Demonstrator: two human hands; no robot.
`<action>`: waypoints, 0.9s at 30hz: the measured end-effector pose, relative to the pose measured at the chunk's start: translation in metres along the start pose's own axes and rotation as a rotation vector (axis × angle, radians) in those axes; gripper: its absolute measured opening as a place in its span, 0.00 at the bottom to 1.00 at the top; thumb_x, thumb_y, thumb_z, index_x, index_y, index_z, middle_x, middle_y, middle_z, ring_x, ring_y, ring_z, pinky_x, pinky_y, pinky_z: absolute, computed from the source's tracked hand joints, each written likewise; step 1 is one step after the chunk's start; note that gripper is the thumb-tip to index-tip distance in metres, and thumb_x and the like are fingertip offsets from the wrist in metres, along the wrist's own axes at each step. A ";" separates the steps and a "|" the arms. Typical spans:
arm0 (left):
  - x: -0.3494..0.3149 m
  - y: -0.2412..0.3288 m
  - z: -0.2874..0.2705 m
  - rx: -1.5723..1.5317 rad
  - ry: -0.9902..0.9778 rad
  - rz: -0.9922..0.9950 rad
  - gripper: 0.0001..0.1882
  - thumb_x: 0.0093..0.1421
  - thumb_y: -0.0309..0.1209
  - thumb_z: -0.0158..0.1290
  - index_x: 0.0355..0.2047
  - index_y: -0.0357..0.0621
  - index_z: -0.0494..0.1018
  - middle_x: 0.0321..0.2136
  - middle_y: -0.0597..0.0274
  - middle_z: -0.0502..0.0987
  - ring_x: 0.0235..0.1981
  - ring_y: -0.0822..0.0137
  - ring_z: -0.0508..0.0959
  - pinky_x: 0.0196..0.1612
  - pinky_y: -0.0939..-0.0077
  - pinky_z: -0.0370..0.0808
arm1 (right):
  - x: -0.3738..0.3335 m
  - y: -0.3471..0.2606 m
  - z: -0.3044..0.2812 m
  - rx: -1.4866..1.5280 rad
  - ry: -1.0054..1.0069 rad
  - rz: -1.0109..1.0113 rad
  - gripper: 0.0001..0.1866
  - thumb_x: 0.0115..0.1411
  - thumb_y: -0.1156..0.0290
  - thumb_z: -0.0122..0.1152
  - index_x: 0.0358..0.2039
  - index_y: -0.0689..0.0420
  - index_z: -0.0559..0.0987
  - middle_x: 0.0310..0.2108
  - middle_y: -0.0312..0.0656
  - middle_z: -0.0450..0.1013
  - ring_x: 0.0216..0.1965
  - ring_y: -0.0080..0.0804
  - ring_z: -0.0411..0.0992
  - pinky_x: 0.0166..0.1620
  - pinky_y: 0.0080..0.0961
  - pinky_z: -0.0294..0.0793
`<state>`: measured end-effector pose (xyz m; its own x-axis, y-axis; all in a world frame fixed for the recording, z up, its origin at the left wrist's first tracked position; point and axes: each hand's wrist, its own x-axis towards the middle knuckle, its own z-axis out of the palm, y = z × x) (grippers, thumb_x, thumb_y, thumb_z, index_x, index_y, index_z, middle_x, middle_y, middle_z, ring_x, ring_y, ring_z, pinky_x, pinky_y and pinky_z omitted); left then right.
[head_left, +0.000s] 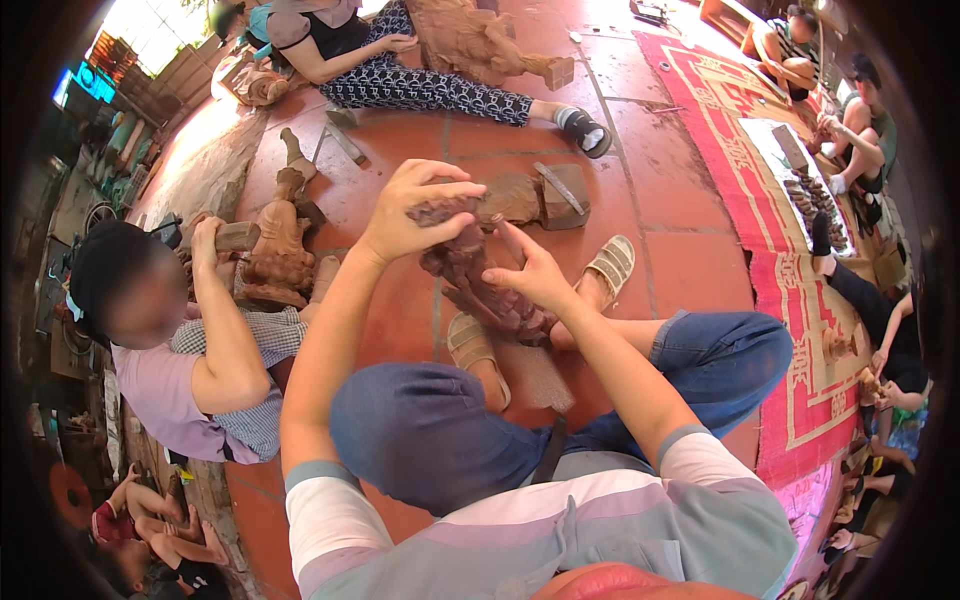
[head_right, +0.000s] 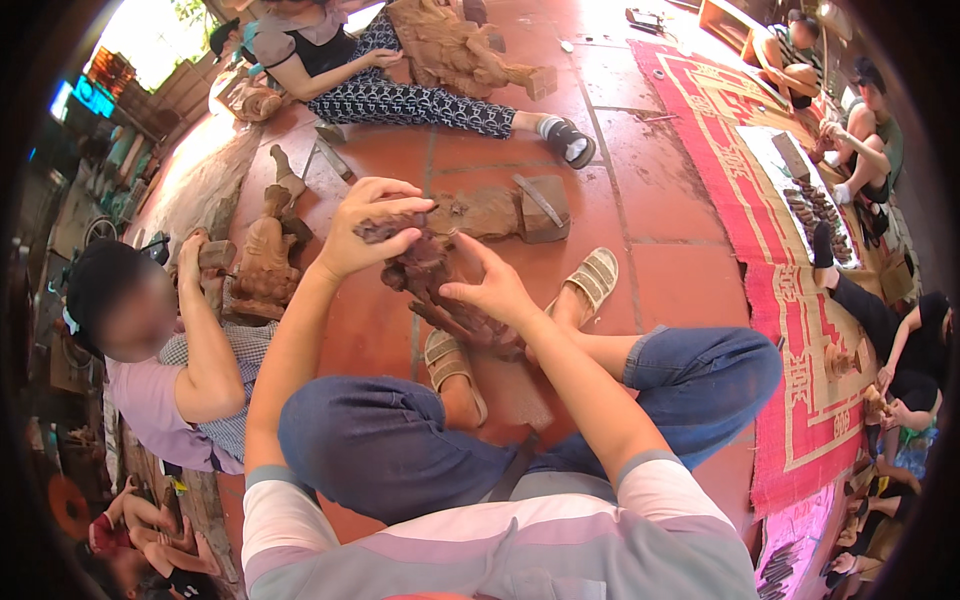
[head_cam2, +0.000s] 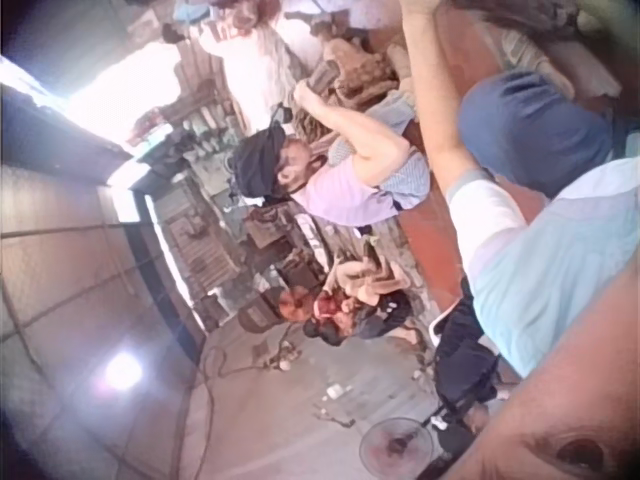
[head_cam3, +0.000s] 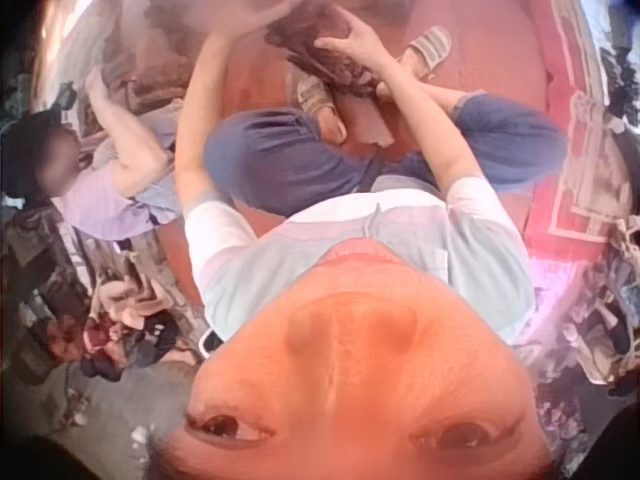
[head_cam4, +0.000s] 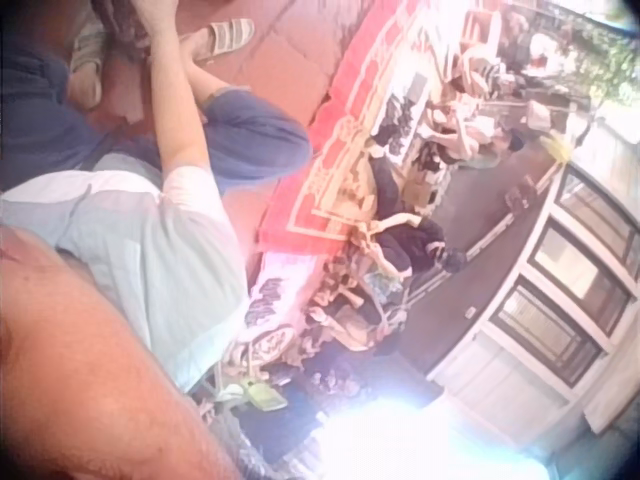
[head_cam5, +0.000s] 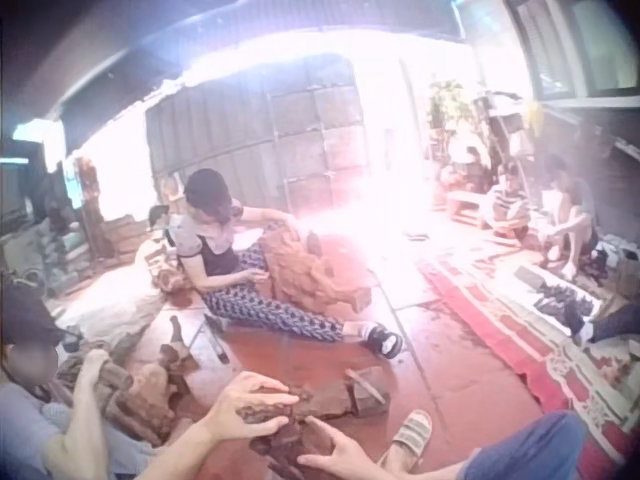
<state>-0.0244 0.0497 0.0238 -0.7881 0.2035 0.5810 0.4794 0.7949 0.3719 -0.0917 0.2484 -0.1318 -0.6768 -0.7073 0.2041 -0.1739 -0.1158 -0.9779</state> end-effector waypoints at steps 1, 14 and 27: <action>-0.001 0.000 0.001 -0.001 0.005 -0.006 0.19 0.43 0.30 0.63 0.39 0.57 0.81 0.39 0.66 0.77 0.42 0.62 0.72 0.48 0.68 0.70 | 0.002 -0.015 0.007 -0.034 -0.051 0.035 0.47 0.45 0.58 0.74 0.62 0.57 0.61 0.60 0.49 0.63 0.62 0.38 0.60 0.60 0.31 0.60; -0.001 -0.020 0.007 0.108 0.062 -0.229 0.54 0.36 0.43 0.70 0.64 0.52 0.57 0.62 0.52 0.57 0.62 0.50 0.57 0.63 0.55 0.53 | 0.050 0.035 -0.005 0.354 -0.327 0.249 0.48 0.46 0.70 0.73 0.63 0.61 0.55 0.60 0.43 0.60 0.60 0.29 0.57 0.59 0.27 0.59; -0.161 -0.014 0.165 -0.897 0.351 -1.055 0.61 0.39 0.26 0.70 0.65 0.40 0.38 0.59 0.48 0.57 0.60 0.56 0.61 0.59 0.63 0.64 | 0.052 0.018 0.001 0.014 -0.270 0.244 0.48 0.43 0.60 0.76 0.62 0.57 0.60 0.56 0.43 0.66 0.56 0.31 0.64 0.57 0.27 0.62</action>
<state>0.0320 0.1001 -0.1945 -0.8522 -0.5000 -0.1543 -0.0789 -0.1687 0.9825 -0.1295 0.2089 -0.1386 -0.4834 -0.8738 -0.0529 -0.0195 0.0712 -0.9973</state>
